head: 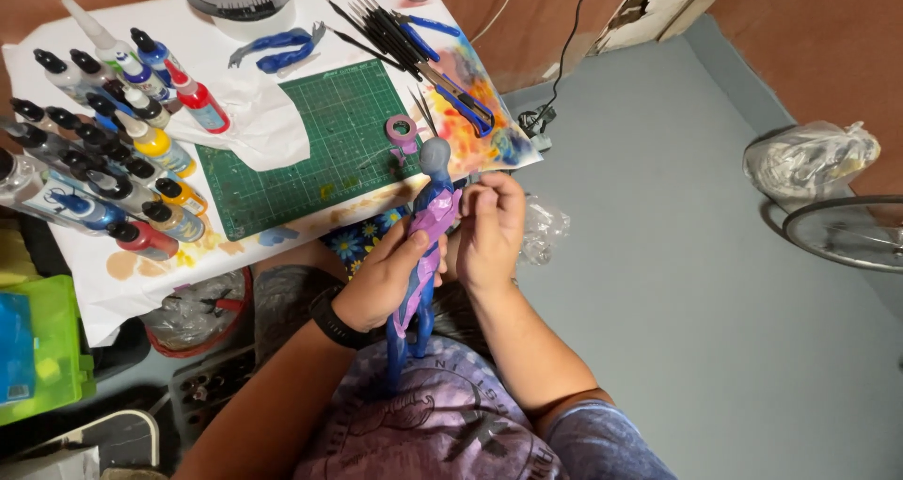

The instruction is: Applying small pieces of pink putty to a blue figurine for detailing or repair at a craft station.

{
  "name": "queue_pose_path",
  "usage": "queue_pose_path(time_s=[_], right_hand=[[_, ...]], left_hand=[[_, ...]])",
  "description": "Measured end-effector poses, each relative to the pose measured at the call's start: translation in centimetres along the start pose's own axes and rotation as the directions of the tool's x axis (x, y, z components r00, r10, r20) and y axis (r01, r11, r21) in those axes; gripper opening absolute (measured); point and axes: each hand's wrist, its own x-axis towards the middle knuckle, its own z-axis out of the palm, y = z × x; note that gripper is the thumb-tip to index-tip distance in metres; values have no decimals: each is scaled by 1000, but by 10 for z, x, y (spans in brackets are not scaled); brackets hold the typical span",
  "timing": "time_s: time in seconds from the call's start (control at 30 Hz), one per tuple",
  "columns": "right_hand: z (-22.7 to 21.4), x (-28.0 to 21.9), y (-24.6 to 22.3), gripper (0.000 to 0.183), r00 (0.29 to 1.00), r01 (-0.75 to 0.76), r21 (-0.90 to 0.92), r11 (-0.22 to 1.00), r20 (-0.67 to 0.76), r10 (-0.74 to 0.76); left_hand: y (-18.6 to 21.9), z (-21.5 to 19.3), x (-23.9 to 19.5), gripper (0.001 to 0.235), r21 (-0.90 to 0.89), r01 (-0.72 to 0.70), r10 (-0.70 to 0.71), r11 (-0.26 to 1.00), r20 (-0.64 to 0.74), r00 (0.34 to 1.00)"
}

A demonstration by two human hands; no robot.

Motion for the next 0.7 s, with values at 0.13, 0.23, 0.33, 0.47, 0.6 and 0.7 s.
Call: queue_pose_path(time_s=[0.13,0.23,0.33,0.47,0.6,0.7], right_hand=[[-7,-4,-16,13,935,350,-304,886,175,-309],[-2,-3,-20,13,914,400,-355,845,223,-339],[-4,-2,-13,6,968,250,-322,913,120,-222],[0,-1,-17,10,990,142,-255,956,50,-134],[-9,3,-5,3,995,60,-168,984,85,-47],[3,-6,-23,35,953,33,-69,997,302,-11]], left_hand=[[1,0,-4,31,-8,13,-13,1000,-14,1000],[-6,0,-4,30,5,31,-31,1000,-20,999],[0,-1,-1,33,36,51,-50,998,-34,998],[7,3,-5,31,90,65,-60,994,-60,996],[-27,-7,3,35,-40,62,-64,997,-38,997],[-4,1,-4,36,-98,75,-79,992,-34,996]])
